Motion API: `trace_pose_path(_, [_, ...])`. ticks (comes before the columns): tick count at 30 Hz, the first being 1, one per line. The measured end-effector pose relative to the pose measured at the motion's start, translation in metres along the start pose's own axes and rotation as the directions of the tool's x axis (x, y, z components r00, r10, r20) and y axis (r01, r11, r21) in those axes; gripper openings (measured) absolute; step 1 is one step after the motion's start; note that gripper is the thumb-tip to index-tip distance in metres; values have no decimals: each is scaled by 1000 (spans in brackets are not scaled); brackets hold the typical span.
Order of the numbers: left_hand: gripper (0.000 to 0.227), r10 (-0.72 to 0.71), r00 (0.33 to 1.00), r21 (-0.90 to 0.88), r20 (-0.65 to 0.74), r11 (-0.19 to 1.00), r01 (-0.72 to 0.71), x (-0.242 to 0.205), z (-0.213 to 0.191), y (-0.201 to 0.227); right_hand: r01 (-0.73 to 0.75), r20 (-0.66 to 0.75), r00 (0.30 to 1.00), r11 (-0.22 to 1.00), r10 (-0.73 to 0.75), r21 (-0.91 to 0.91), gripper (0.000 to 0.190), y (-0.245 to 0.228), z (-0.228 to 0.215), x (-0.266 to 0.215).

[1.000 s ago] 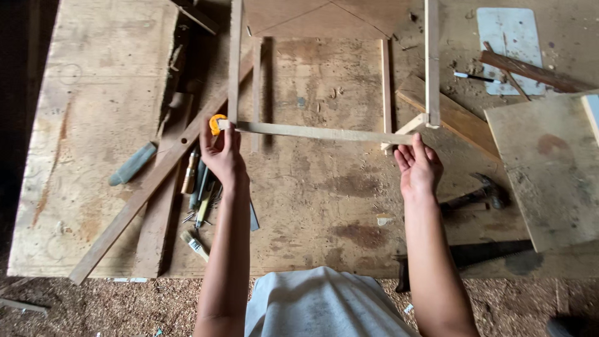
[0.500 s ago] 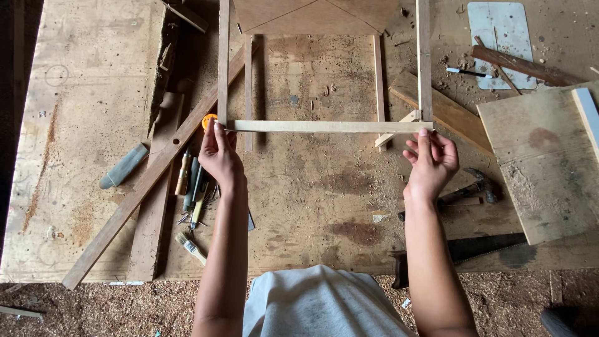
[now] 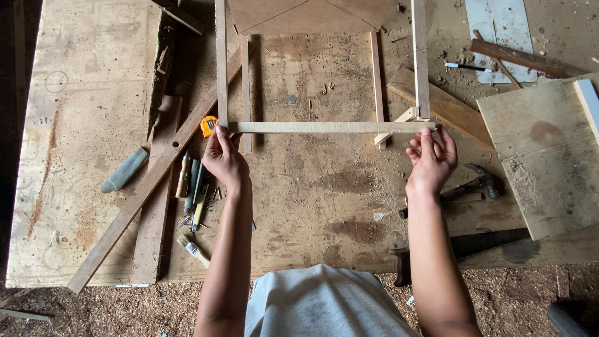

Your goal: The person saws a thin wooden strip to length, then fits it as a cross brace between two vertical legs of a wooden frame. They hammer nails to secure the brace in place.

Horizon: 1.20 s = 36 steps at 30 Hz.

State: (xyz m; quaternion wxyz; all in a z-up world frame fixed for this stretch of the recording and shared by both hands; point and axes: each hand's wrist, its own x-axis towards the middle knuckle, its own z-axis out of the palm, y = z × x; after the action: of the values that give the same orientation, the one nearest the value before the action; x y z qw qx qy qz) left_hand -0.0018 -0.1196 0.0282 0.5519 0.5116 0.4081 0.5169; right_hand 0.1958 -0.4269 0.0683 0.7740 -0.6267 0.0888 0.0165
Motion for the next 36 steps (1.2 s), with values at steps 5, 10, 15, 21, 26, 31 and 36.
trace_pose_path(5, [27, -70, 998, -125, -2, 990, 70, 6, 1, 3, 100, 0, 995, 995, -100, 15, 10, -6, 4, -7])
trace_pose_path(10, [27, -111, 994, -183, -5, 977, 108, 6, -1, -1, 246, 3, 969, 969, -246, 0, 6, -6, 3, -5])
trace_pose_path(15, [26, -73, 997, -325, 35, 942, 81, 6, 4, -1, 258, 97, 963, 964, -252, -57, 8, -14, 7, 23])
trace_pose_path(21, [25, -91, 996, -227, -5, 970, 88, 10, 1, 0, 246, 105, 967, 960, -233, -137, 6, -12, 16, 29])
trace_pose_path(26, [25, -80, 997, -233, -9, 969, 75, 7, 2, -1, 98, 81, 993, 989, -89, -110, 6, -13, 13, 32])
trace_pose_path(31, [24, -121, 991, -230, -50, 967, 106, 7, 3, -3, 57, 49, 997, 997, -55, -43, 8, -12, 17, 34])
trace_pose_path(36, [24, -144, 989, -195, -45, 972, 132, 11, -2, -11, 66, 67, 996, 998, -65, -13, 9, -17, 18, 26])
